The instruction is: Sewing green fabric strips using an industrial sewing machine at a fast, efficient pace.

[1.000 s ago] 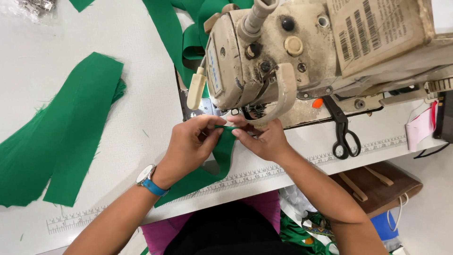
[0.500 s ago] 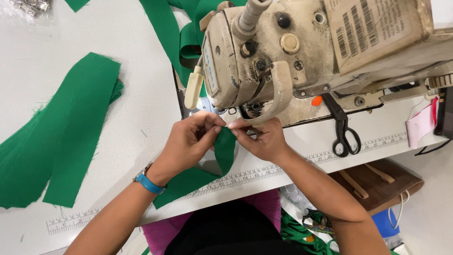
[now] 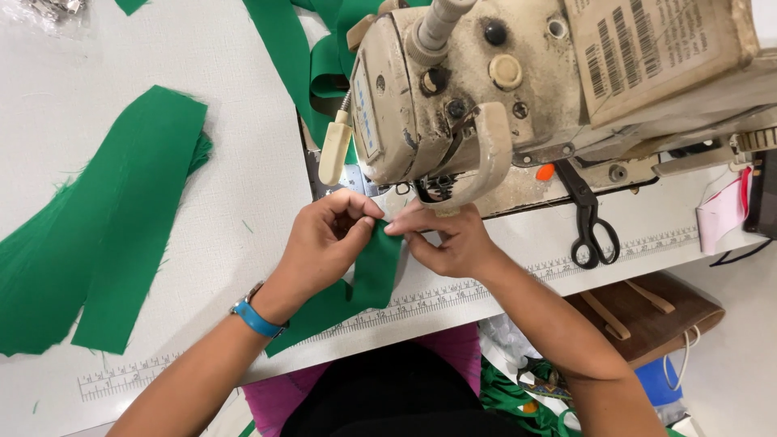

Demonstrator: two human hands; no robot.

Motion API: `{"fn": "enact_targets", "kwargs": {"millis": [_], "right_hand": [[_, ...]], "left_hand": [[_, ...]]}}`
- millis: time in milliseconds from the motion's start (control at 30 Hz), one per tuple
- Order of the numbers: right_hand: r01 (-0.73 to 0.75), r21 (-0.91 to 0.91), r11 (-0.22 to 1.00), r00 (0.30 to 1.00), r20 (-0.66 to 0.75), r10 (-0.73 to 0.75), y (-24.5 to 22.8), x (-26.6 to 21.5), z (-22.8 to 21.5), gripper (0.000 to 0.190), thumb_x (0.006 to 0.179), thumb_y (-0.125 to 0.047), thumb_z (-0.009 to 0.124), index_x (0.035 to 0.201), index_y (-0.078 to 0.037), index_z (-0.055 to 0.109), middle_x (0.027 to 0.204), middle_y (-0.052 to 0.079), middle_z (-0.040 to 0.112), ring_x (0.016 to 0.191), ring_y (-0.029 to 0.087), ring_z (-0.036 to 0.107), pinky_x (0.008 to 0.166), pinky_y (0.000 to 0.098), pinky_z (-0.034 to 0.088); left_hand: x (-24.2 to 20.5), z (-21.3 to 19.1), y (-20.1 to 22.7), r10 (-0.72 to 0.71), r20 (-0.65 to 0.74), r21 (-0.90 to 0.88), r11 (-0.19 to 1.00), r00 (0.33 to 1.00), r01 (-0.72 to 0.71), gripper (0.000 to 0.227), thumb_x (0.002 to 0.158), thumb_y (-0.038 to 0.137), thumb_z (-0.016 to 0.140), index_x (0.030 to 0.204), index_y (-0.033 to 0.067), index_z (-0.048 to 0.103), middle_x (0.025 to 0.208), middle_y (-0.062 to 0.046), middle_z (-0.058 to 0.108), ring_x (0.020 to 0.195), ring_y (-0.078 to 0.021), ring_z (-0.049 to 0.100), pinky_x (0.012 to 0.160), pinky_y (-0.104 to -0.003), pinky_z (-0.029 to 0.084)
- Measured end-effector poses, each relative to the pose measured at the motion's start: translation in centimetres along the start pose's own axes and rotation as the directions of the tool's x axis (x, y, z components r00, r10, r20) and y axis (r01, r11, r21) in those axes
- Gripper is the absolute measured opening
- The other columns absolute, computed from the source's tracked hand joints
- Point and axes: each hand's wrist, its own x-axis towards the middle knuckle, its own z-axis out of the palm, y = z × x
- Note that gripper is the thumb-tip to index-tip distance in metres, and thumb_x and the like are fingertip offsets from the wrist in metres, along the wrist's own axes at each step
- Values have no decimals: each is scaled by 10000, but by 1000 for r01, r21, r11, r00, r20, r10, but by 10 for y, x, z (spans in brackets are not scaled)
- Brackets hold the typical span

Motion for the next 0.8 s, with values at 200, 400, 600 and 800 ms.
{"fn": "enact_targets", "kwargs": {"millis": [200, 400, 600, 800], "right_hand": [[86, -372, 924, 995, 71, -64, 9, -15, 4, 178, 908, -21, 693, 992, -129, 808, 916, 25, 779, 761, 192, 756, 731, 309, 606], [452, -599, 661, 891, 268, -367, 4, -5, 10, 150, 1004, -98, 627, 947, -118, 764, 1052, 48, 724, 898, 214, 699, 774, 313, 605], [555, -629, 545, 829, 364, -424, 7, -7, 10, 213, 1041, -76, 582, 892, -119, 728, 914, 59, 669, 836, 244, 661, 745, 330, 589], [505, -621, 600, 863, 358, -356, -2, 1, 11, 186, 1023, -91, 607, 896, -120, 740, 916, 30, 685, 830, 214, 664, 710, 288, 573]], "left_hand": [[-4, 2, 2, 23, -69, 181, 983, 997, -10, 187, 876, -6, 614, 982, 75, 745, 680, -54, 642, 585, -132, 587, 525, -271, 515], [-4, 5, 19, 118, 9, 456, 883, 993, -109, 387, 882, -53, 600, 1249, 55, 543, 801, -175, 648, 583, -297, 629, 545, -406, 507], [-5, 7, -15, 251, 218, 851, 423, 943, -310, 280, 895, 68, 608, 1155, 174, 590, 782, -49, 544, 538, -320, 601, 470, -426, 493], [-10, 1, -20, 422, 360, 900, 78, 832, -429, 32, 947, 76, 614, 930, 102, 611, 815, -62, 492, 666, -286, 575, 534, -347, 454]]}}
